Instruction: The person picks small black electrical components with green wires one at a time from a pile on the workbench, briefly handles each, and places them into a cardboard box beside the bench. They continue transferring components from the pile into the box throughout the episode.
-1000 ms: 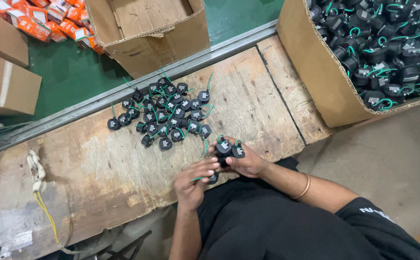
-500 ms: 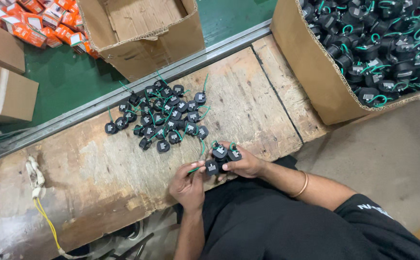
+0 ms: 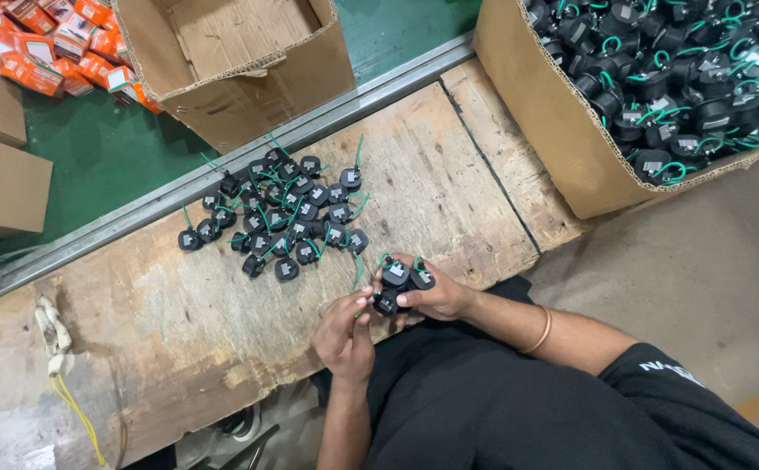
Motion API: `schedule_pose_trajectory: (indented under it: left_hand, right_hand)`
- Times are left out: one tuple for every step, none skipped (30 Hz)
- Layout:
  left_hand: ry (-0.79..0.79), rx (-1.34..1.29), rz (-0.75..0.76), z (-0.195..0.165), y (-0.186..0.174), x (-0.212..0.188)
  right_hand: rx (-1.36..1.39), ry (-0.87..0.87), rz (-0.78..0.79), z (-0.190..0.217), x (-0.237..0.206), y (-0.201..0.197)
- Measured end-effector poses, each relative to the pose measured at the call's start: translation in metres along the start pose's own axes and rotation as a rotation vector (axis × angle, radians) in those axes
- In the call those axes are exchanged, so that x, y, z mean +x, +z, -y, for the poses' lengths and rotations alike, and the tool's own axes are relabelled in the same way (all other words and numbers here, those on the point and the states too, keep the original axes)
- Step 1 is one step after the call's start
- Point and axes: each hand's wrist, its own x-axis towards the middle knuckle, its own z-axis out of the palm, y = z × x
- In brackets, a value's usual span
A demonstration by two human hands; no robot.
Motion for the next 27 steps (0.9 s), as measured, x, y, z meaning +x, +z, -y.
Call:
schedule_pose_trajectory:
  left_hand:
    - [0.014,0.003,0.026,0.002,-0.003,0.001]
    - [0.028,0.006,0.052,0.003,-0.006,0.001]
    - [0.042,0.01,0.077,0.005,-0.007,0.0]
    - [0.019,-0.002,0.087,0.007,-0.008,-0.001]
    - [-0.005,-0.014,0.096,0.01,-0.008,-0.002]
    - [-0.028,-0.027,0.104,0.013,-0.007,-0.004]
    - [-0.151,-0.188,0.048,0.016,-0.003,-0.007]
    - [-0.273,-0.35,-0.01,0.019,0.005,-0.01]
    - [-0.393,-0.513,-0.069,0.021,0.01,-0.013]
    - [-0.421,-0.527,-0.091,0.021,0.011,-0.016]
    - [-0.449,-0.541,-0.113,0.021,0.012,-0.019]
    - [-0.478,-0.555,-0.133,0.021,0.013,-0.02]
    - [-0.418,-0.453,-0.099,0.02,0.012,-0.021]
    - [-0.358,-0.349,-0.067,0.018,0.01,-0.021]
    - [-0.298,-0.244,-0.036,0.017,0.007,-0.02]
    - [-0.26,-0.189,-0.028,0.017,0.004,-0.018]
    - [-0.222,-0.134,-0.02,0.018,0.0,-0.015]
    - [-0.183,-0.08,-0.011,0.019,-0.004,-0.012]
    - [-0.186,-0.027,-0.041,0.023,-0.008,-0.01]
    - [-0.189,0.024,-0.071,0.027,-0.013,-0.007]
    - [-0.192,0.075,-0.1,0.032,-0.015,-0.007]
    - [-0.301,-0.057,-0.177,0.037,-0.015,-0.007]
    - [-0.411,-0.189,-0.251,0.041,-0.014,-0.007]
    - [-0.52,-0.323,-0.325,0.045,-0.013,-0.009]
    - [-0.524,-0.325,-0.303,0.047,-0.012,-0.011]
    - [-0.528,-0.329,-0.28,0.048,-0.011,-0.012]
    - [-0.532,-0.332,-0.253,0.049,-0.009,-0.012]
  right_hand:
    - [-0.007,-0.032,-0.006,-0.001,0.0,-0.001]
    - [-0.013,-0.063,-0.011,-0.002,-0.001,-0.001]
    - [-0.019,-0.094,-0.016,-0.003,-0.001,-0.002]
    - [-0.015,-0.069,-0.011,-0.003,-0.002,-0.003]
    - [-0.011,-0.043,-0.005,-0.002,-0.003,-0.004]
    - [-0.008,-0.016,0.001,-0.002,-0.004,-0.005]
    - [-0.148,-0.052,0.031,-0.001,-0.005,-0.005]
    - [-0.289,-0.088,0.061,0.0,-0.005,-0.004]
    - [-0.432,-0.126,0.093,0.002,-0.006,-0.004]
    - [-0.463,-0.111,0.103,0.004,-0.006,-0.003]
    - [-0.494,-0.096,0.111,0.006,-0.007,-0.001]
    - [-0.524,-0.083,0.118,0.008,-0.007,0.001]
    - [-0.494,-0.075,0.112,0.01,-0.006,0.003]
    - [-0.463,-0.066,0.107,0.012,-0.006,0.005]
    - [-0.432,-0.057,0.103,0.013,-0.006,0.007]
    - [-0.376,-0.049,0.103,0.013,-0.005,0.009]
    - [-0.321,-0.043,0.103,0.013,-0.005,0.01]
    - [-0.266,-0.036,0.102,0.013,-0.004,0.011]
    - [-0.23,-0.039,0.066,0.012,-0.004,0.012]
    - [-0.195,-0.042,0.03,0.011,-0.003,0.013]
    - [-0.159,-0.046,-0.008,0.01,-0.003,0.013]
    - [-0.16,-0.031,-0.067,0.01,-0.003,0.014]
    - [-0.16,-0.017,-0.128,0.01,-0.003,0.014]
    - [-0.16,-0.004,-0.19,0.012,-0.004,0.016]
    - [-0.443,-0.026,-0.168,0.017,-0.005,0.018]
    - [-0.727,-0.048,-0.146,0.024,-0.007,0.02]
    - [-1.01,-0.07,-0.126,0.032,-0.011,0.023]
